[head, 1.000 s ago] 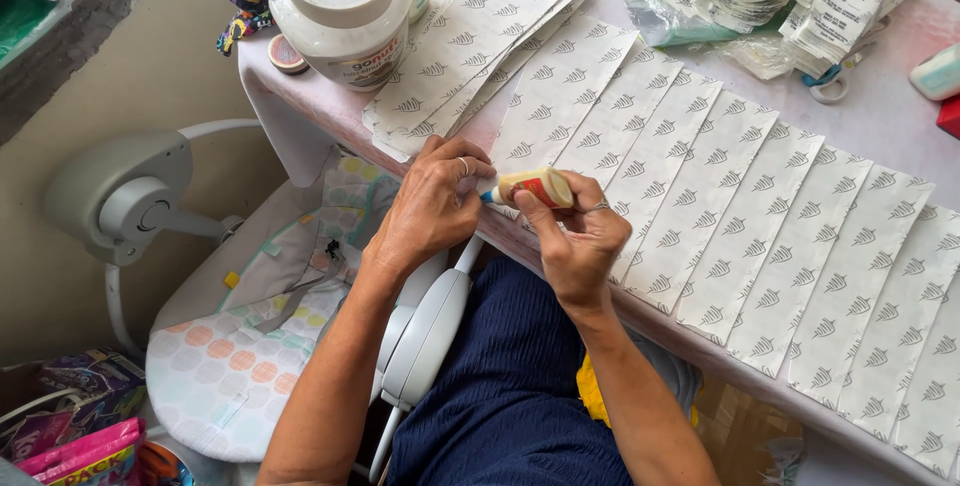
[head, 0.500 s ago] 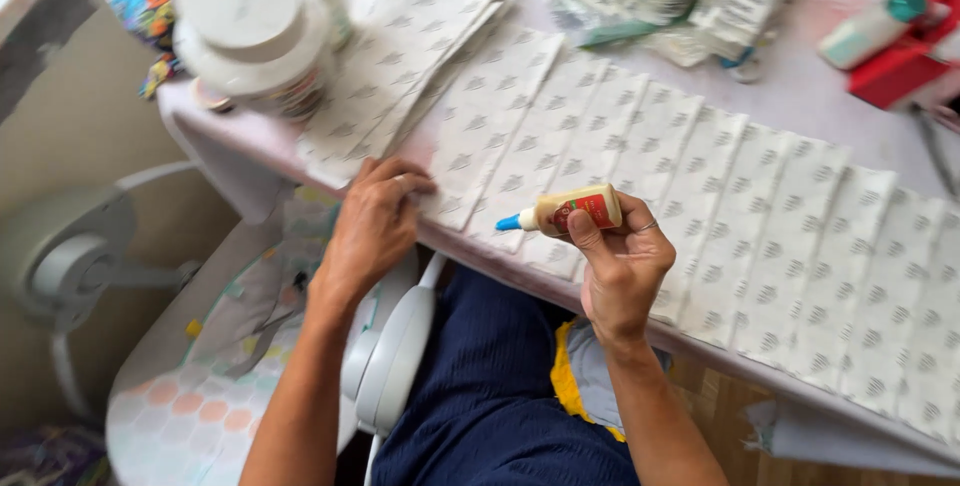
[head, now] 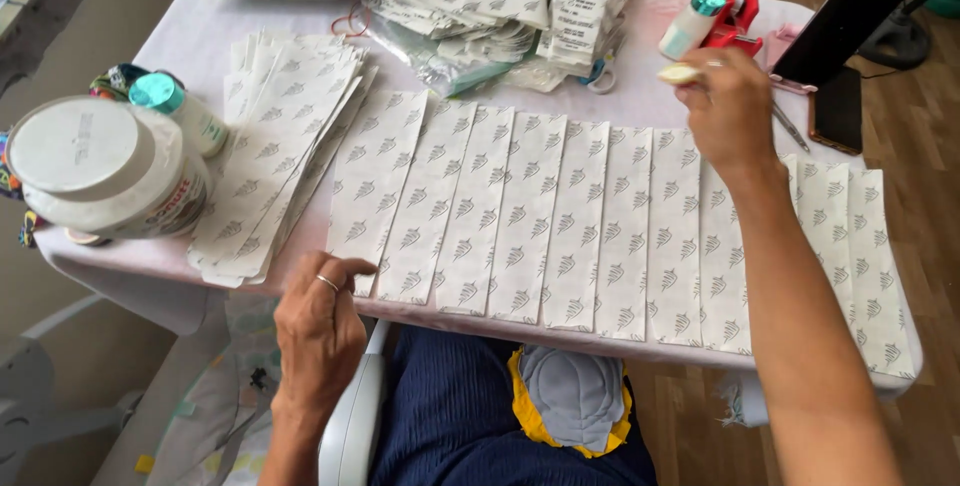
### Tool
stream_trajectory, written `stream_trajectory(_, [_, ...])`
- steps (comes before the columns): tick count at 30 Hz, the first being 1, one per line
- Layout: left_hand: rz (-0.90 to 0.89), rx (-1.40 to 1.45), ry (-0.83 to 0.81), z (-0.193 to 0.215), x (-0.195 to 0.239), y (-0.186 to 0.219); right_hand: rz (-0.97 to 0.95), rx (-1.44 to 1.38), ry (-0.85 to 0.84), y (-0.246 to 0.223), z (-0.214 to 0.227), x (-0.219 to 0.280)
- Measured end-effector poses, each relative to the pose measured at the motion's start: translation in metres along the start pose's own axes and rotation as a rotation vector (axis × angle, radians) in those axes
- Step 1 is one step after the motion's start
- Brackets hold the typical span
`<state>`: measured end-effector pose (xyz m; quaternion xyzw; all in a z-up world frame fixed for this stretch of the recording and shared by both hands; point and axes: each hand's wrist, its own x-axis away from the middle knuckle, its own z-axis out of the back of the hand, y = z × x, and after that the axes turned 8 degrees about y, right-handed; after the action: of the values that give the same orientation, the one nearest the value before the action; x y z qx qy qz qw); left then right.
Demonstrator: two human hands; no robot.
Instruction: The person arranges multiple white paper pouches with a printed pattern on a table. They then apply glue along the edges of the pouches and press them together to form sealed units. The process is repeated for several pouches in sequence.
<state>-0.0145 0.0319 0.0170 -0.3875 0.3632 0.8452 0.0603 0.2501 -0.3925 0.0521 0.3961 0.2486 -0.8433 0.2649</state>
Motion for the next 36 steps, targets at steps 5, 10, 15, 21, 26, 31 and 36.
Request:
stream_trajectory(5, [0.133, 0.196, -0.079, -0.015, 0.003, 0.02, 0.097, 0.664, -0.668, 0.039, -0.05, -0.015])
stream_trajectory(10, [0.21, 0.076, -0.202, -0.041, 0.009, 0.043, 0.331, 0.678, -0.168, 0.101, -0.114, 0.027])
stream_trajectory(15, [0.037, 0.147, -0.201, -0.097, 0.01, 0.088, 0.049, 0.31, -0.27, 0.055, -0.049, 0.032])
stream_trajectory(21, [-0.182, 0.437, -0.279, -0.162, 0.02, 0.153, 0.051, 0.094, -0.148, 0.027, 0.121, 0.07])
stream_trajectory(26, [-0.344, 0.638, -0.285, -0.212, 0.028, 0.225, -0.224, 0.148, -0.239, 0.004, 0.262, 0.142])
stream_trajectory(31, [-0.421, 0.708, -0.448, -0.276, 0.064, 0.287, -0.362, 0.138, -0.222, -0.009, 0.313, 0.218])
stream_trajectory(36, [-0.557, 0.665, -0.425, -0.335, 0.089, 0.325, -0.393, -0.011, -0.023, -0.005, 0.307, 0.263])
